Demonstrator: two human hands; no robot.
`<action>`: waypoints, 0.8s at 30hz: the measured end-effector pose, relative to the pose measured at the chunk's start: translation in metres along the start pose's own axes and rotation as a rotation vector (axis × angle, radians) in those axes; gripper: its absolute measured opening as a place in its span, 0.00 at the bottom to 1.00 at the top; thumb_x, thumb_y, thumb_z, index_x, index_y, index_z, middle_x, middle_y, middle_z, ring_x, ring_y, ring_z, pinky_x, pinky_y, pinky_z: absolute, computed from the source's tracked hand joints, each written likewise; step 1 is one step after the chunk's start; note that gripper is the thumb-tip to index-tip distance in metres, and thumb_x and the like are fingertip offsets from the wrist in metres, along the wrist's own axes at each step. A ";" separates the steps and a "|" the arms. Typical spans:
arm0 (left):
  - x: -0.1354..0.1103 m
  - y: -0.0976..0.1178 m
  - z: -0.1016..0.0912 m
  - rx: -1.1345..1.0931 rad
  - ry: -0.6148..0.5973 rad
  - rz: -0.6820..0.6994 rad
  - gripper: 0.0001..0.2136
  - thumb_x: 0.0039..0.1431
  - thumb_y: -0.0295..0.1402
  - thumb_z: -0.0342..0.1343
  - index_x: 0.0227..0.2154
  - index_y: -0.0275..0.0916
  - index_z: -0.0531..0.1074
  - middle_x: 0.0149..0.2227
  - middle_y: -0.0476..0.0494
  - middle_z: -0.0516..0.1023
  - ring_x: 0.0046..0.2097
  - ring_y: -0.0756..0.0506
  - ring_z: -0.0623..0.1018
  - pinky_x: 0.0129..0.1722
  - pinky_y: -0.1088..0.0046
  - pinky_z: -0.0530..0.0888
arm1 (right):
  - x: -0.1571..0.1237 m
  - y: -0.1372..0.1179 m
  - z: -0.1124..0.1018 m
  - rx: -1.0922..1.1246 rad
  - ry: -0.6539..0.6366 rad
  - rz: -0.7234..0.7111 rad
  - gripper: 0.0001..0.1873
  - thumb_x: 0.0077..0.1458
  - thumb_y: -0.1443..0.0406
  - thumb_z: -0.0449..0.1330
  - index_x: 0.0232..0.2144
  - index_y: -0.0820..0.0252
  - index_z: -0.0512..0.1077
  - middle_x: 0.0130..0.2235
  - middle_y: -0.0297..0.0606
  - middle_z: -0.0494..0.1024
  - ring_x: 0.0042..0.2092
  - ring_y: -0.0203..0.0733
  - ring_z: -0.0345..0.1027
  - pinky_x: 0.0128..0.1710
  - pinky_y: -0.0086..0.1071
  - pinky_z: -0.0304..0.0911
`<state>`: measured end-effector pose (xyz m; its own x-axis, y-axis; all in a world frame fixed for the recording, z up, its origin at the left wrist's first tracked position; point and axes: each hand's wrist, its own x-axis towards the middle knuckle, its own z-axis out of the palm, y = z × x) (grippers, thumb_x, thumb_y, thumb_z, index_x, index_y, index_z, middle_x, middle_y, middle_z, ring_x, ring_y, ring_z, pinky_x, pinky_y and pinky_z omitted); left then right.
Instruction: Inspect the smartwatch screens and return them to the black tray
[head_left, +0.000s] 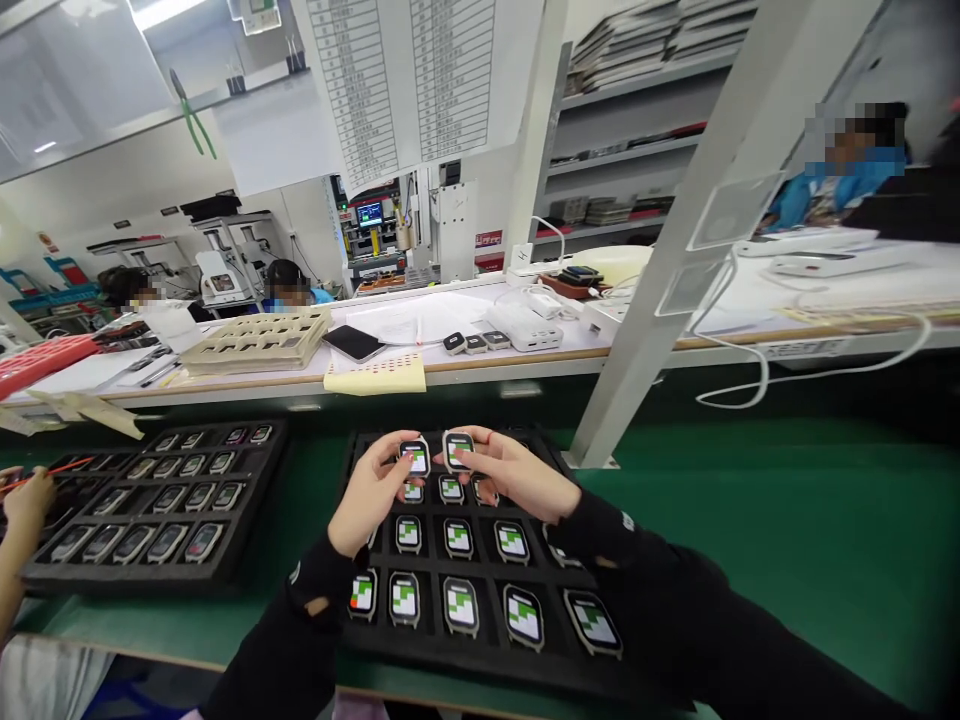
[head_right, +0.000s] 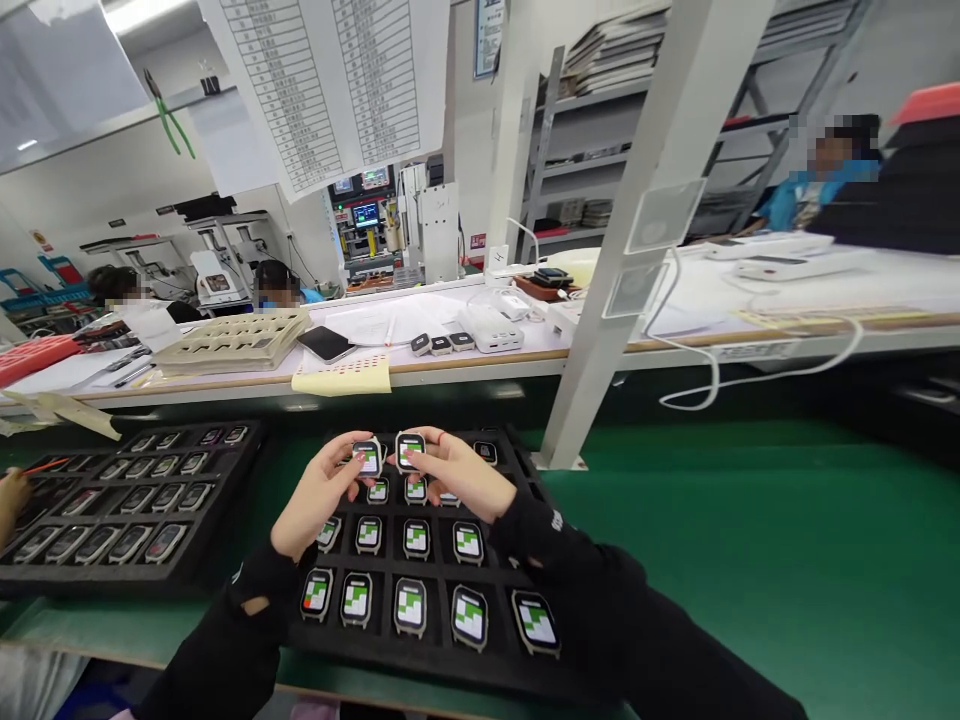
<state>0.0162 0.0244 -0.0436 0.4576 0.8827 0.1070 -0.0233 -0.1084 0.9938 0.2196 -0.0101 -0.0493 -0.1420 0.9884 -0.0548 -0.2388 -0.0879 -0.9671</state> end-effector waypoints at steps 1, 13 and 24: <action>0.002 0.002 0.001 0.004 0.004 0.008 0.16 0.61 0.41 0.56 0.49 0.41 0.70 0.47 0.41 0.72 0.33 0.51 0.76 0.24 0.80 0.65 | -0.001 0.002 -0.002 -0.014 0.016 -0.029 0.20 0.55 0.58 0.66 0.45 0.60 0.66 0.42 0.45 0.78 0.30 0.37 0.68 0.14 0.20 0.60; 0.017 -0.001 0.012 0.005 -0.054 0.001 0.16 0.62 0.35 0.55 0.52 0.47 0.69 0.51 0.45 0.72 0.34 0.52 0.75 0.36 0.75 0.72 | 0.007 0.019 -0.009 -0.083 0.137 -0.155 0.29 0.51 0.46 0.65 0.47 0.60 0.68 0.38 0.42 0.76 0.24 0.34 0.61 0.14 0.22 0.55; 0.024 -0.011 0.014 0.004 -0.040 -0.027 0.15 0.61 0.38 0.55 0.50 0.44 0.70 0.50 0.43 0.72 0.32 0.51 0.75 0.29 0.76 0.70 | 0.007 0.031 -0.013 -0.067 0.109 -0.174 0.26 0.51 0.54 0.65 0.48 0.59 0.66 0.38 0.40 0.73 0.30 0.38 0.64 0.16 0.23 0.61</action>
<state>0.0400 0.0406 -0.0521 0.4935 0.8662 0.0787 -0.0071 -0.0865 0.9962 0.2237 -0.0040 -0.0833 0.0017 0.9958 0.0911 -0.1854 0.0899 -0.9785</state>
